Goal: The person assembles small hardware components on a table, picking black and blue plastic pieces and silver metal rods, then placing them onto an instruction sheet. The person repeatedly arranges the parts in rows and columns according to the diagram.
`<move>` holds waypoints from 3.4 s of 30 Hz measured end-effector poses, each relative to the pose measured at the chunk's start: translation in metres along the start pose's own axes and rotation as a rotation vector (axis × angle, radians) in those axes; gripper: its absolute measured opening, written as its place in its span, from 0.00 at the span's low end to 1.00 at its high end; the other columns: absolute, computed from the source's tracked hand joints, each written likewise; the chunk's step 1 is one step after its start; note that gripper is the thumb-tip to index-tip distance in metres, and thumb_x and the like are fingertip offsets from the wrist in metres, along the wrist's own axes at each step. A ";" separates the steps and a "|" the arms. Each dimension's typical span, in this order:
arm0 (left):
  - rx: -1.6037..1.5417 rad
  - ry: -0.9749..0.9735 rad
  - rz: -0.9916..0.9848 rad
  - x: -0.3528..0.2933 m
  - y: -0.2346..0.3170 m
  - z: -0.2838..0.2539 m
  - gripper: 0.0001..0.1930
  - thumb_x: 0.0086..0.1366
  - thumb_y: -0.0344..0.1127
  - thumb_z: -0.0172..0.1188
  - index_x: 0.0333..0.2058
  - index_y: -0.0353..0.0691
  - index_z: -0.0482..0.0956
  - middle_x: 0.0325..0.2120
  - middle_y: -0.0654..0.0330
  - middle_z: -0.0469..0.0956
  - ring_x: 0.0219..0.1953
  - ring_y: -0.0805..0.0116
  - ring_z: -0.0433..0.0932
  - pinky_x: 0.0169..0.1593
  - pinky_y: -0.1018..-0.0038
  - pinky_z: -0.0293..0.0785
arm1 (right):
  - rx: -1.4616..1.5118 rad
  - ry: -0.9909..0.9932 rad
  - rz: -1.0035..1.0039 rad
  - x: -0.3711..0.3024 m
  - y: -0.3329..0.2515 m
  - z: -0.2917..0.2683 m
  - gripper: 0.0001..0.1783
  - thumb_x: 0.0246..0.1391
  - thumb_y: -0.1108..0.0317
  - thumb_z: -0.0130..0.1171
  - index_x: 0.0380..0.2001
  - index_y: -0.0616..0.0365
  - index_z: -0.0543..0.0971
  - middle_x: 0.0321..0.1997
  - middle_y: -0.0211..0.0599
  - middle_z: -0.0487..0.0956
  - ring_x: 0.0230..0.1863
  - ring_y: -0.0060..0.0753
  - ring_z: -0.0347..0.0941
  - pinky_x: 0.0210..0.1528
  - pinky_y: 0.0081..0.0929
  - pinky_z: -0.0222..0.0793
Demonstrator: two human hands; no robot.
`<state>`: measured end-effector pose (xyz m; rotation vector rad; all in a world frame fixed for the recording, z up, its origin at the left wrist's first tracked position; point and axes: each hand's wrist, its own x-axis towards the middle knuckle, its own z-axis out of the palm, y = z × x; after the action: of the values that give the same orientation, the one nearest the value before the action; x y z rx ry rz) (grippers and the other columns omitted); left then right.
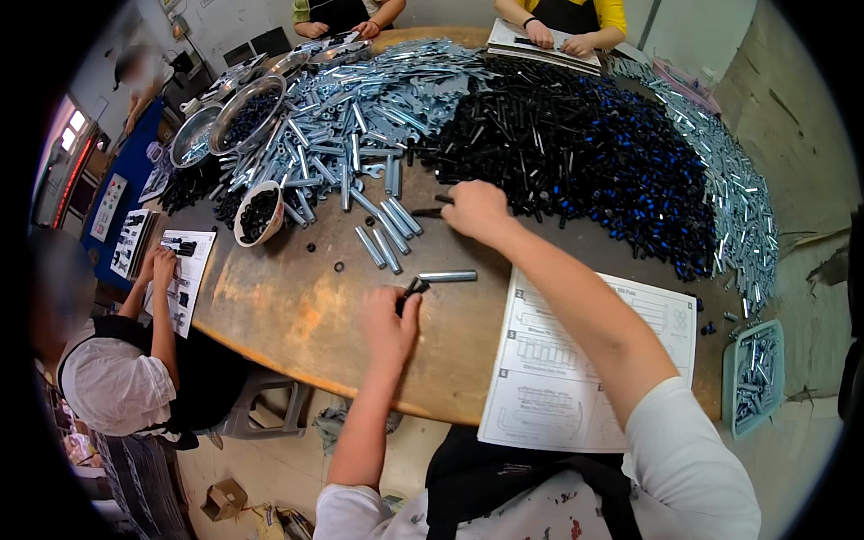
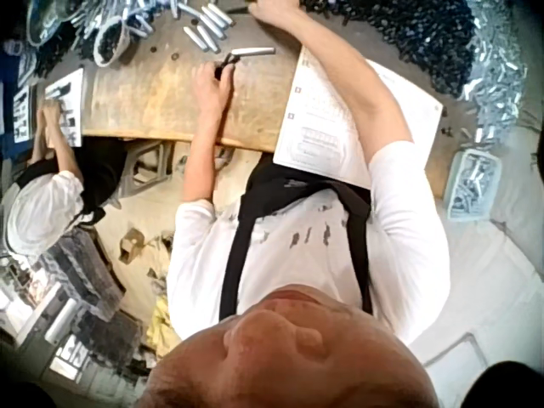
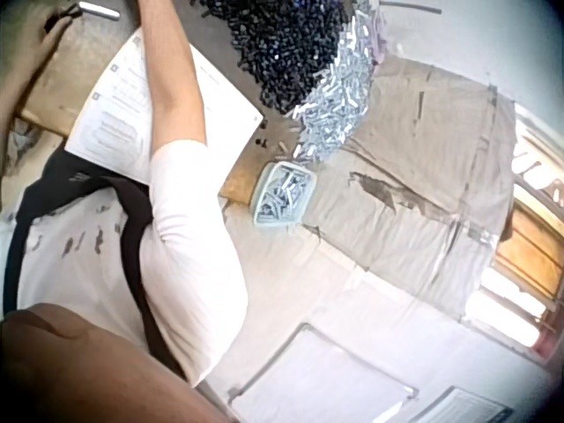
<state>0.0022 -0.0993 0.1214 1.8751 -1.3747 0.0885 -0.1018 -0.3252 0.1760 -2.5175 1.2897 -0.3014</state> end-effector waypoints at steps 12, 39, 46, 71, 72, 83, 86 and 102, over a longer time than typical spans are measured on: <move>-0.045 0.019 -0.066 0.002 0.003 0.001 0.12 0.57 0.40 0.69 0.28 0.36 0.81 0.27 0.53 0.76 0.34 0.52 0.74 0.38 0.62 0.70 | 0.134 -0.007 -0.152 -0.055 0.050 -0.015 0.14 0.54 0.59 0.59 0.41 0.53 0.82 0.38 0.46 0.84 0.43 0.52 0.80 0.45 0.47 0.75; -0.415 -0.355 0.223 0.010 0.137 0.037 0.08 0.57 0.27 0.65 0.35 0.35 0.78 0.31 0.53 0.78 0.35 0.56 0.77 0.39 0.65 0.71 | 0.259 0.185 0.190 -0.292 0.233 -0.156 0.15 0.53 0.59 0.62 0.34 0.60 0.81 0.25 0.44 0.81 0.27 0.45 0.78 0.33 0.37 0.70; -0.303 -0.467 0.705 -0.002 0.272 0.135 0.08 0.55 0.29 0.67 0.34 0.40 0.79 0.32 0.60 0.77 0.37 0.55 0.74 0.39 0.62 0.71 | 0.124 0.185 0.204 -0.317 0.247 -0.157 0.13 0.55 0.58 0.62 0.35 0.56 0.81 0.25 0.42 0.81 0.32 0.49 0.77 0.38 0.45 0.70; -0.411 -0.775 0.362 -0.013 0.274 0.126 0.24 0.56 0.40 0.71 0.48 0.33 0.79 0.36 0.55 0.76 0.29 0.64 0.76 0.34 0.71 0.75 | -0.181 -0.013 0.016 -0.309 0.225 -0.143 0.11 0.51 0.59 0.66 0.30 0.55 0.79 0.22 0.41 0.80 0.28 0.47 0.78 0.33 0.43 0.71; -0.374 -0.736 0.347 -0.014 0.276 0.122 0.23 0.56 0.40 0.71 0.46 0.33 0.79 0.36 0.55 0.75 0.29 0.64 0.76 0.34 0.71 0.75 | -0.172 -0.021 0.035 -0.310 0.225 -0.144 0.11 0.51 0.60 0.66 0.31 0.55 0.79 0.23 0.42 0.80 0.28 0.47 0.79 0.33 0.43 0.71; -0.197 -0.754 0.165 -0.018 0.278 0.114 0.12 0.62 0.40 0.65 0.32 0.35 0.82 0.26 0.56 0.82 0.24 0.67 0.80 0.29 0.71 0.74 | 0.381 0.105 0.146 -0.306 0.260 -0.136 0.17 0.54 0.61 0.62 0.46 0.57 0.81 0.35 0.45 0.84 0.33 0.41 0.81 0.39 0.32 0.74; -0.312 -0.785 0.118 -0.019 0.274 0.113 0.09 0.61 0.35 0.66 0.35 0.34 0.82 0.26 0.57 0.83 0.24 0.70 0.79 0.29 0.72 0.73 | 0.349 0.079 0.092 -0.301 0.257 -0.129 0.17 0.54 0.62 0.62 0.46 0.56 0.83 0.35 0.45 0.85 0.34 0.42 0.82 0.41 0.32 0.74; -0.206 -0.653 0.401 -0.026 0.272 0.116 0.10 0.57 0.30 0.68 0.36 0.37 0.77 0.28 0.56 0.79 0.24 0.63 0.79 0.29 0.69 0.74 | 0.399 0.102 0.156 -0.304 0.260 -0.119 0.14 0.51 0.63 0.64 0.41 0.57 0.84 0.33 0.41 0.84 0.31 0.36 0.81 0.38 0.28 0.74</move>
<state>-0.2779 -0.1784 0.1785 1.4840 -2.0972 -0.4873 -0.5109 -0.2411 0.1802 -2.0804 1.3042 -0.5928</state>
